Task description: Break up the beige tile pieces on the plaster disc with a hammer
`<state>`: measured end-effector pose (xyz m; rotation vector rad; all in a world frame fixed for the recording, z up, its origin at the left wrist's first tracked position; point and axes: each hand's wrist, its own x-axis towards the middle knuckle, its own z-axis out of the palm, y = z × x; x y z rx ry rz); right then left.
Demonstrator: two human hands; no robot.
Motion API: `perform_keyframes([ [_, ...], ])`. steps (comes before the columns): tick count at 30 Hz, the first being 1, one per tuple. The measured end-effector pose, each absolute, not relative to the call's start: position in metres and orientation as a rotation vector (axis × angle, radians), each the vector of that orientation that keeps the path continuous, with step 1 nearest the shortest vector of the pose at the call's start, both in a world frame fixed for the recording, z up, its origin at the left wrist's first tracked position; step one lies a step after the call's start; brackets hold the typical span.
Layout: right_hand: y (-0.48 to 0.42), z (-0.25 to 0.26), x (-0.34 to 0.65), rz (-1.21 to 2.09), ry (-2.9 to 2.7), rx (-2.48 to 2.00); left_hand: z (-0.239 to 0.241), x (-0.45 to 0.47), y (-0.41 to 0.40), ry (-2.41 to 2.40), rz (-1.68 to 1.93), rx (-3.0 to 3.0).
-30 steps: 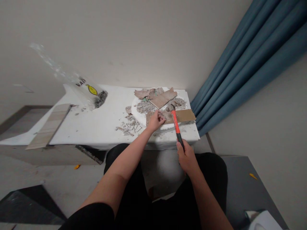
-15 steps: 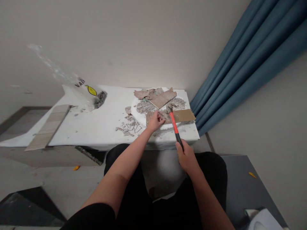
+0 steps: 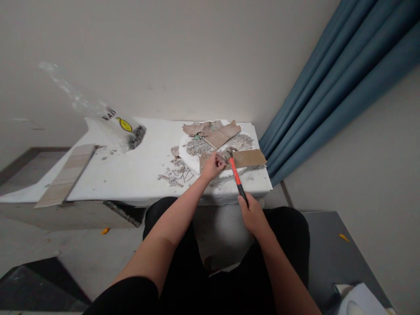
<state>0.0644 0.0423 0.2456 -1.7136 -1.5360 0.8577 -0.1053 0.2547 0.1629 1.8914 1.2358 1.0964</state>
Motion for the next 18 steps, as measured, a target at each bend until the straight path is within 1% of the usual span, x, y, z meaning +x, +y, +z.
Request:
perform_keyframes([
  [6, 0.043, 0.2458, 0.0656, 0.833, -1.527, -1.709, 0.1622, -0.1052, 0.2539, 1.258, 1.09, 1.915],
  [18, 0.0421, 0.2382, 0.0636, 0.886, -1.559, -1.714, 0.1579, -0.1064, 0.2554, 1.289, 1.056, 1.937],
])
